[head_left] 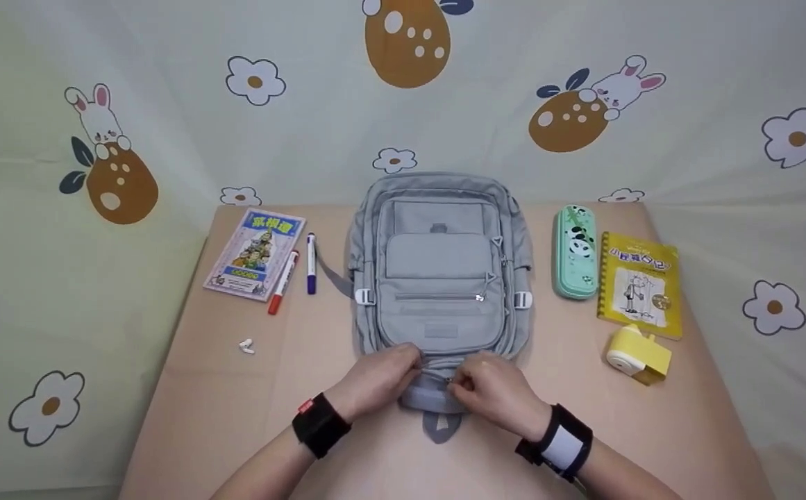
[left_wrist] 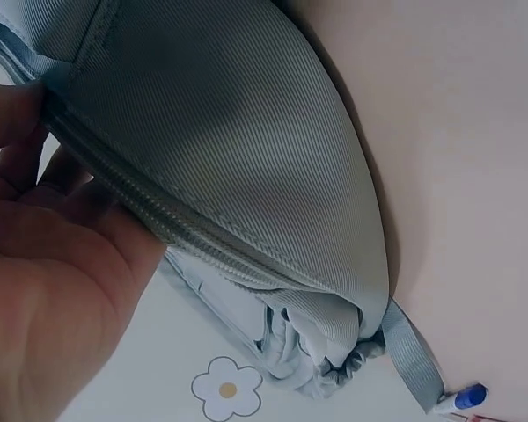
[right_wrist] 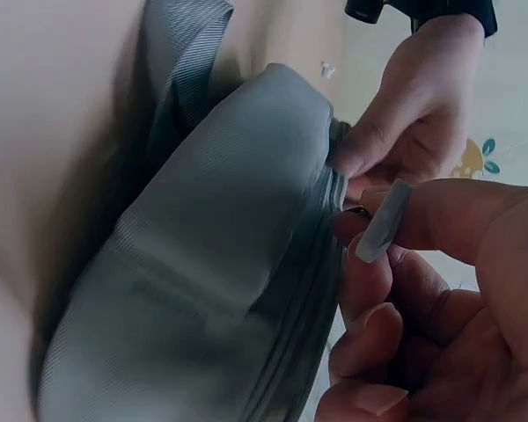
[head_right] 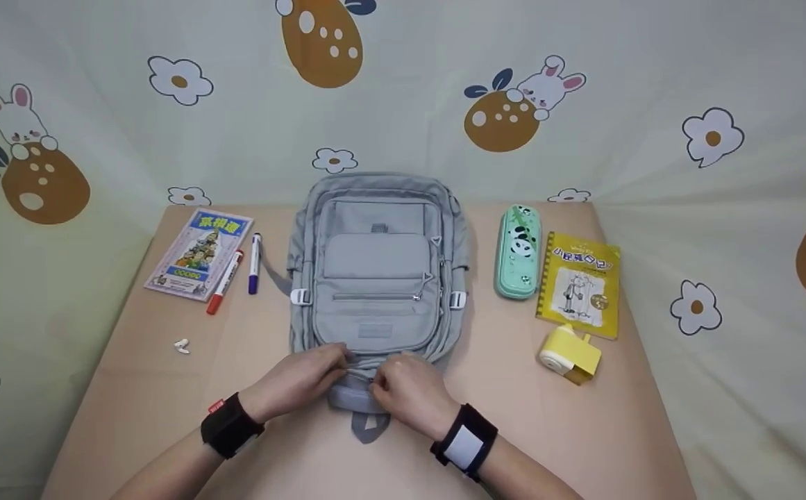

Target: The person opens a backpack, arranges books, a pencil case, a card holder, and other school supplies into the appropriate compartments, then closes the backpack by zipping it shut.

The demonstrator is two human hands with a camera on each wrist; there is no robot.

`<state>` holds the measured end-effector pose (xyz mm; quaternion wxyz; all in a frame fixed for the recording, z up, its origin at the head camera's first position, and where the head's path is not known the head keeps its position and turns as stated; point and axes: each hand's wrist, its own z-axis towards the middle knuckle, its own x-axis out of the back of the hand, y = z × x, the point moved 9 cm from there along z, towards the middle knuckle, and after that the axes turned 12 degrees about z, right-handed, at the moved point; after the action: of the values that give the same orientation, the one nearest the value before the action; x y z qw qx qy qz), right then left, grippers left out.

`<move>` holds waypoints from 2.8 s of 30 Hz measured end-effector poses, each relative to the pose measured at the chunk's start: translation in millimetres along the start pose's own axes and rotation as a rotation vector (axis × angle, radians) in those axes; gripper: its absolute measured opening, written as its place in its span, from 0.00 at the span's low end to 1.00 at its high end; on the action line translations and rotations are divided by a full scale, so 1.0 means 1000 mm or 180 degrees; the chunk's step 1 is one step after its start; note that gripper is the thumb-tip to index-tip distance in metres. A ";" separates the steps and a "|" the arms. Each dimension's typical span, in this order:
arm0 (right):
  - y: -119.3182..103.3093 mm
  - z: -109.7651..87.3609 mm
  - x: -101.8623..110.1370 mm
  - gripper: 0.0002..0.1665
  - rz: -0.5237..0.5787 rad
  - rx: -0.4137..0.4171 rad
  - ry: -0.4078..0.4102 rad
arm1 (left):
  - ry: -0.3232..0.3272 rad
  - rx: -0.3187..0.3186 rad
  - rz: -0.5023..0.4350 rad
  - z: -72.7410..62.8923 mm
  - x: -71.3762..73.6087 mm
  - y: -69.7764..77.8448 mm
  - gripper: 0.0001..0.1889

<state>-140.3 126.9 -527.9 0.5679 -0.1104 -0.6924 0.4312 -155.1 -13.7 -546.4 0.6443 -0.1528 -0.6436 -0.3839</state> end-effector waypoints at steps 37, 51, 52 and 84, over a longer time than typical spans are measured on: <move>0.028 -0.015 0.031 0.24 -0.0442 0.0795 0.0146 | 0.0387 0.0340 -0.0078 -0.010 -0.008 0.005 0.10; 0.037 -0.021 0.025 0.12 -0.0553 0.1153 0.0061 | 0.0273 0.0375 -0.0119 -0.013 -0.001 -0.001 0.10; 0.037 -0.021 0.025 0.12 -0.0569 0.1161 0.0077 | 0.0267 0.0352 -0.0101 -0.014 0.000 0.000 0.10; 0.029 -0.016 0.023 0.13 -0.0636 0.1030 -0.0056 | 0.0343 0.0539 0.0250 -0.051 0.020 -0.045 0.10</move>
<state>-144.0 166.6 -533.0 0.6122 0.0554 -0.6265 0.4793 -152.3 -84.8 -547.4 0.7031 -0.1020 -0.6317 -0.3102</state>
